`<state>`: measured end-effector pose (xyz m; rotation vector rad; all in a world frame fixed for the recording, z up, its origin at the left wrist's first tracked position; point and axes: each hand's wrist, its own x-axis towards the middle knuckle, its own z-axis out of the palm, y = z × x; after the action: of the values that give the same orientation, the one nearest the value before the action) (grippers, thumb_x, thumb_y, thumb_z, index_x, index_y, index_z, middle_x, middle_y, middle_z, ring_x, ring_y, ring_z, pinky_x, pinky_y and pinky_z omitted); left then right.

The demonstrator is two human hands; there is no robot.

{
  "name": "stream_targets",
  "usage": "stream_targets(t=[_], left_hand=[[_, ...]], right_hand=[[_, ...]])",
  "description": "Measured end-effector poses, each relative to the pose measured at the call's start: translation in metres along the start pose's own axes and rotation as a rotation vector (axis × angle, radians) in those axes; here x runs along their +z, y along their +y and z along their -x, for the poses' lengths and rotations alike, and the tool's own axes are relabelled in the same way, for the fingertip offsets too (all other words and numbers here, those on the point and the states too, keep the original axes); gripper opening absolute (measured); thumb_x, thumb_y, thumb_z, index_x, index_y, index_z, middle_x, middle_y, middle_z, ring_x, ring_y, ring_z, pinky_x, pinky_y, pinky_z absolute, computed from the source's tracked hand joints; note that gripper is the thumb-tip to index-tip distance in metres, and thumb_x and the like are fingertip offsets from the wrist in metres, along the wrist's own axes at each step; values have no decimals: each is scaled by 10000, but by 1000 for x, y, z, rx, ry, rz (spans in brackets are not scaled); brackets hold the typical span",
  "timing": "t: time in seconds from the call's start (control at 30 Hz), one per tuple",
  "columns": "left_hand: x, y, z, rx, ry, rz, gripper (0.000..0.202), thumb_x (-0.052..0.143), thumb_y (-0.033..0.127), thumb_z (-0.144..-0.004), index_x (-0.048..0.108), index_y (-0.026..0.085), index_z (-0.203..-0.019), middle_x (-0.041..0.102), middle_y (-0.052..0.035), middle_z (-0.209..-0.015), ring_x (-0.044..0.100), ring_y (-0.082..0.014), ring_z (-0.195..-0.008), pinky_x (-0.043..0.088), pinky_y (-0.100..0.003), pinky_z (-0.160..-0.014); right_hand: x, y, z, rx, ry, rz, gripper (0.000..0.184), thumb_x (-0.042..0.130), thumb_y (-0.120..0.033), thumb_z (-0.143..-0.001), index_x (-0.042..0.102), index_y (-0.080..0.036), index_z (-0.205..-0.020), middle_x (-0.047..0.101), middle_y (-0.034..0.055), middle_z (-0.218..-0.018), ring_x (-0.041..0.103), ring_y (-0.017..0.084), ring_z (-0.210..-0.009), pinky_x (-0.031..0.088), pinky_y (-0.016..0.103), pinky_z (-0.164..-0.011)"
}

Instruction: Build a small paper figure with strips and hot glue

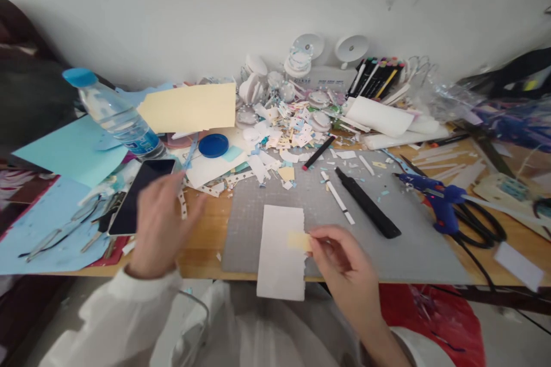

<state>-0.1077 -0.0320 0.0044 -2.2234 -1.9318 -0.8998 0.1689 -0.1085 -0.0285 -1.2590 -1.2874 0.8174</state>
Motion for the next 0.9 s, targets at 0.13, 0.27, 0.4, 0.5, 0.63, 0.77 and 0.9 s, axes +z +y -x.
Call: stream_targets(t=[0.13, 0.27, 0.4, 0.5, 0.63, 0.77, 0.9], left_hand=[[-5, -54, -26, -181, 18, -366, 714, 637, 495, -780, 423, 76, -1318, 553, -245, -1205, 471, -469, -1198, 362, -618, -986], [-1, -68, -33, -282, -111, -444, 654, 596, 456, -785, 431, 77, -1291, 587, -257, -1125, 521, -446, -1121, 399, -571, -937], [0, -66, -36, -362, -109, -402, 681, 606, 454, -763, 424, 86, -1307, 570, -254, -1153, 487, -450, -1163, 376, -558, -961], [-3, -64, -39, -407, -138, -347, 673, 597, 438, -770, 413, 83, -1311, 552, -254, -1167, 472, -458, -1173, 371, -562, -959], [-2, -60, -41, -458, -107, -333, 665, 616, 414, -750, 416, 92, -1297, 549, -252, -1138, 491, -465, -1146, 381, -582, -929], [2, -61, -37, -437, -72, -340, 686, 603, 430, -749, 398, 99, -1313, 547, -244, -1153, 500, -468, -1136, 391, -606, -916], [0, -66, -28, -350, -37, -319, 749, 587, 473, -765, 382, 48, -1346, 526, -279, -1216, 470, -455, -1199, 380, -579, -981]], right_hand=[[-2, 25, -7, 113, 3, 52, 96, 617, -304, -846, 637, -210, -851, 649, 35, -797, 641, 151, -675, 579, 248, -625], [-2, 36, -10, 164, 36, 34, 128, 640, -334, -826, 635, -211, -861, 657, 29, -781, 643, 138, -638, 574, 227, -600], [-3, 39, -11, 204, 35, 29, 164, 655, -371, -806, 645, -216, -861, 658, 30, -772, 642, 142, -640, 573, 225, -598], [-2, 40, -13, 217, 40, 41, 183, 658, -390, -797, 652, -217, -855, 664, 36, -775, 646, 148, -649, 574, 229, -600], [-4, 41, -16, 235, 39, 69, 193, 658, -405, -790, 657, -219, -840, 667, 33, -753, 642, 143, -622, 571, 222, -583], [-6, 40, -15, 239, 41, 98, 200, 658, -413, -784, 662, -222, -841, 670, 31, -747, 643, 143, -622, 568, 216, -582], [-6, 38, -16, 246, 38, 109, 209, 663, -416, -774, 666, -214, -830, 666, 31, -726, 637, 142, -594, 560, 214, -558]])
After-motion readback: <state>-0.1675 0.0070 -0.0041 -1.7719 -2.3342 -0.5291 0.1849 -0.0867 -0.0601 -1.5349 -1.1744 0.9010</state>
